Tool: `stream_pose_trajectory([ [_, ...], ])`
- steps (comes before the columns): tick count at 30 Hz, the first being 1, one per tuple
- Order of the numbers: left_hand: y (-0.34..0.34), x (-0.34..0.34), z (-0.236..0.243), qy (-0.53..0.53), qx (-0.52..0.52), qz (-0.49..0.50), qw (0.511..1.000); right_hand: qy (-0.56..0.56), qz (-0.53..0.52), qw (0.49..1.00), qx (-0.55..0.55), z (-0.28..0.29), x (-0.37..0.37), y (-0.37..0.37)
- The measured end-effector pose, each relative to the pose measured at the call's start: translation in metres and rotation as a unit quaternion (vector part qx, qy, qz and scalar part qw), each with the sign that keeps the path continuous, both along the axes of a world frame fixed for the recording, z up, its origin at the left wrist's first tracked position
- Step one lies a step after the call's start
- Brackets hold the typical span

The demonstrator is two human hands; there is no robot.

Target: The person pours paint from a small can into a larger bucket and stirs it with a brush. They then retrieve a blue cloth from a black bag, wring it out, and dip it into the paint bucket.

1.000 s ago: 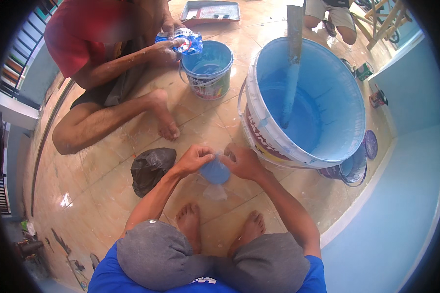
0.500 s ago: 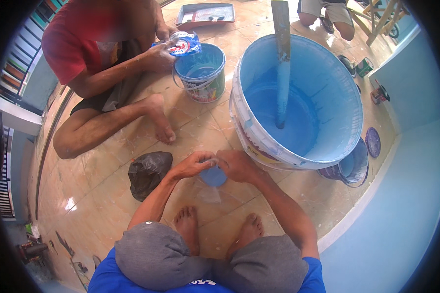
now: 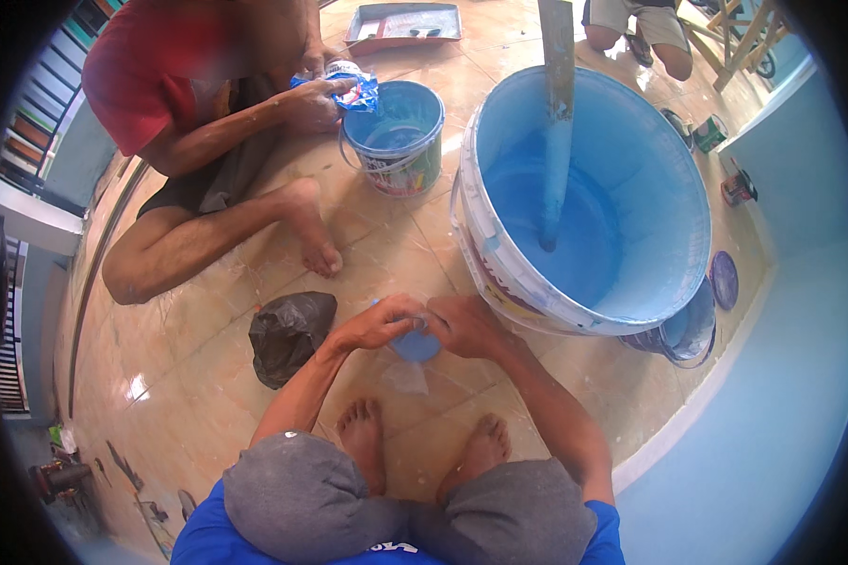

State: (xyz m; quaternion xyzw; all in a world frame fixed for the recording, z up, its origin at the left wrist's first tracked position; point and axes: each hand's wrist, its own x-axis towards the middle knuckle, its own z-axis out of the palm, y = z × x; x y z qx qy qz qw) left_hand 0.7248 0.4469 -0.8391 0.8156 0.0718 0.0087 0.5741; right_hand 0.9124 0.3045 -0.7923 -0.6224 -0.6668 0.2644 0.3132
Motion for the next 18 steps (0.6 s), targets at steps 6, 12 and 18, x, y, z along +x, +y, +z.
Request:
stream_pose_trajectory([
  [6,0.005,-0.001,0.003,-0.007,-0.015,-0.005,1.0,0.001,0.003,1.0,0.004,0.003,-0.002,0.0],
  [12,0.005,0.005,0.004,-0.046,0.043,-0.017,0.998,0.012,0.024,0.999,-0.02,0.012,0.004,0.001],
  [18,0.004,-0.001,-0.001,-0.054,0.115,0.003,0.992,0.02,0.014,1.0,-0.014,0.006,0.003,-0.001],
])
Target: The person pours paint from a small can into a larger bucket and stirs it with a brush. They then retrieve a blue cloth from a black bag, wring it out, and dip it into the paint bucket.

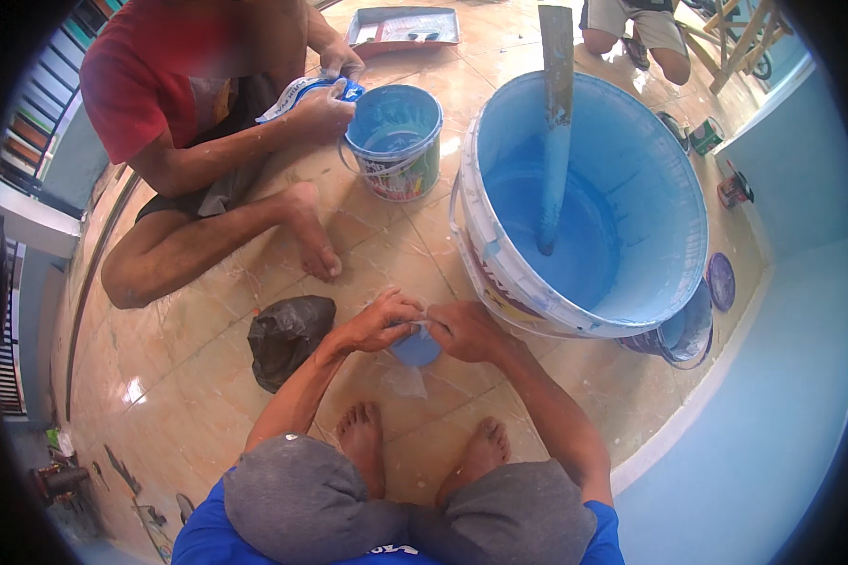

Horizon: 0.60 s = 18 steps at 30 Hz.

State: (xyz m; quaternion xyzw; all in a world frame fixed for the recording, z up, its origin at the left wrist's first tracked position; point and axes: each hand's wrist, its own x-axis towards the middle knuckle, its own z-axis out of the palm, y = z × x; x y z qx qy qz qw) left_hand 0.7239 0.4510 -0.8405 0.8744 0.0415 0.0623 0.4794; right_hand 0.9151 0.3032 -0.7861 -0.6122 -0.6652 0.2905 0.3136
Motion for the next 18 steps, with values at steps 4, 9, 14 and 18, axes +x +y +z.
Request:
stream_pose_trajectory([
  [4,-0.0055,0.0008,-0.0029,0.004,-0.149,0.019,0.989,0.002,-0.009,1.0,-0.02,0.0,0.0045,0.0015],
  [9,-0.0005,0.0052,-0.008,0.03,-0.106,-0.029,0.994,-0.005,0.01,1.0,0.017,-0.0027,0.006,0.0015],
  [14,-0.0041,0.0017,-0.0043,0.048,-0.135,-0.007,0.99,0.013,-0.009,1.0,0.005,-0.0074,0.0025,0.0012],
  [18,-0.0088,0.0046,0.0002,0.025,-0.146,-0.01,0.989,0.015,0.004,1.0,-0.016,-0.0072,0.0056,0.001],
])
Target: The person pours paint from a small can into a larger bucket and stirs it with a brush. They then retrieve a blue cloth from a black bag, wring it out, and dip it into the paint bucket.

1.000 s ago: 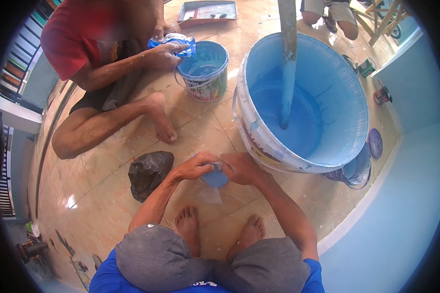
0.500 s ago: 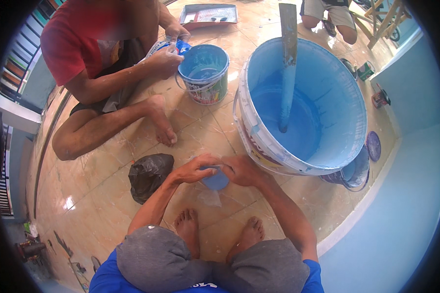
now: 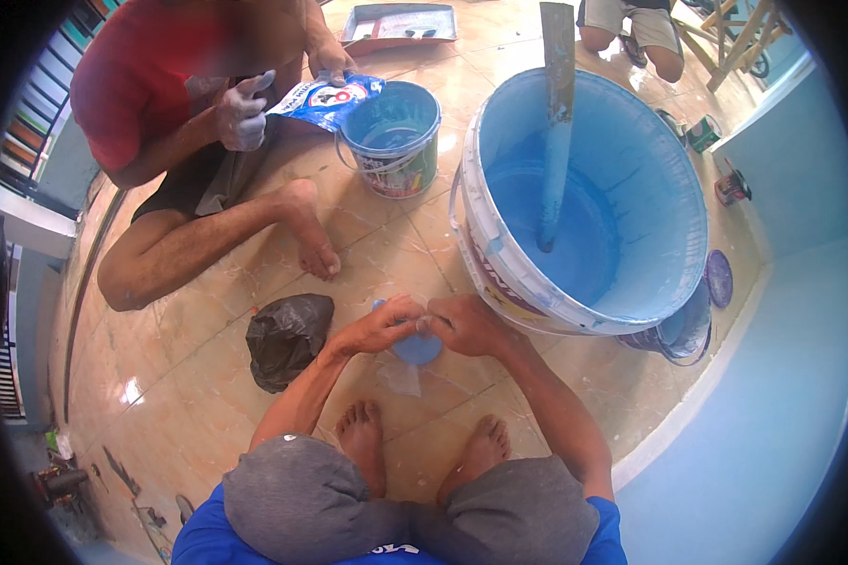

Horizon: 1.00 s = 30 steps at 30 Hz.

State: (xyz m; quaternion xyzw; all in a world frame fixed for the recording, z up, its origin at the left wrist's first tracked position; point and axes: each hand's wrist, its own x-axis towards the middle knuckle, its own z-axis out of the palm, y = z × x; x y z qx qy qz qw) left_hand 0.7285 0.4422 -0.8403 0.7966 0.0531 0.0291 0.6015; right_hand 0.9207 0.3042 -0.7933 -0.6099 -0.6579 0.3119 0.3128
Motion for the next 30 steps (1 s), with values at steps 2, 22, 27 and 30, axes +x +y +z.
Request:
stream_pose_trajectory([
  [2,0.002,0.001,0.0,-0.017,0.037,-0.013,0.999,0.004,-0.006,1.0,0.007,-0.001,0.001,-0.001],
  [22,-0.006,-0.007,-0.012,-0.036,0.078,0.034,0.996,-0.02,-0.036,0.999,0.02,-0.006,-0.017,0.004],
  [27,-0.013,-0.011,-0.015,-0.038,0.111,0.059,0.991,-0.061,-0.036,0.997,-0.025,-0.005,-0.019,0.001],
  [30,-0.018,-0.01,-0.013,-0.017,0.106,0.081,0.991,-0.073,-0.051,0.996,-0.014,-0.004,-0.02,0.001],
])
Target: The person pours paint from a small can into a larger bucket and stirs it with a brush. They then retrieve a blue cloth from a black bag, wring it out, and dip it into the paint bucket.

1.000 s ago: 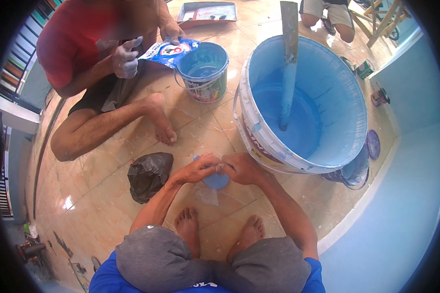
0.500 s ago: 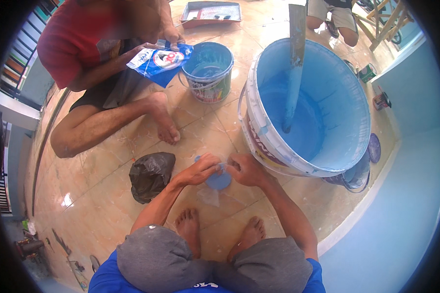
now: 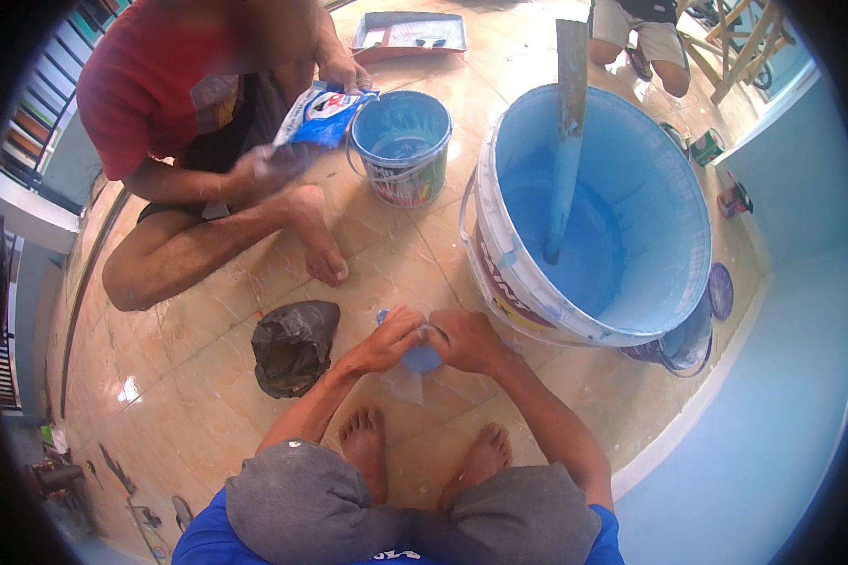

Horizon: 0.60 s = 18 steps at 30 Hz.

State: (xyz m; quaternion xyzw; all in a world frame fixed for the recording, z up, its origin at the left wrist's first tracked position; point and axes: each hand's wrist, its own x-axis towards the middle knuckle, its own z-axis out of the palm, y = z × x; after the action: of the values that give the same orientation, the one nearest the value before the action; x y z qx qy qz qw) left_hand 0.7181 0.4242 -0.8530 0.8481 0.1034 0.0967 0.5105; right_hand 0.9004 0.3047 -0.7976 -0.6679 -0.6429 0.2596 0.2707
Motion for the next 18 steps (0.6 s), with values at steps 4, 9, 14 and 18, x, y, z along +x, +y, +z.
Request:
stream_pose_trajectory([
  [4,-0.009,-0.001,0.002,-0.02,-0.003,0.043,0.999,0.003,-0.022,1.0,-0.017,-0.006,-0.003,-0.001],
  [9,-0.014,-0.003,0.001,-0.053,0.047,0.063,0.995,0.003,-0.027,0.999,0.019,-0.012,-0.01,-0.003],
  [14,-0.027,-0.004,0.004,-0.052,0.074,0.146,0.985,-0.056,-0.057,0.993,0.086,-0.011,-0.024,0.004],
  [18,-0.036,-0.011,0.007,-0.073,0.112,0.217,0.967,-0.082,-0.07,0.989,0.101,-0.017,-0.036,0.01],
])
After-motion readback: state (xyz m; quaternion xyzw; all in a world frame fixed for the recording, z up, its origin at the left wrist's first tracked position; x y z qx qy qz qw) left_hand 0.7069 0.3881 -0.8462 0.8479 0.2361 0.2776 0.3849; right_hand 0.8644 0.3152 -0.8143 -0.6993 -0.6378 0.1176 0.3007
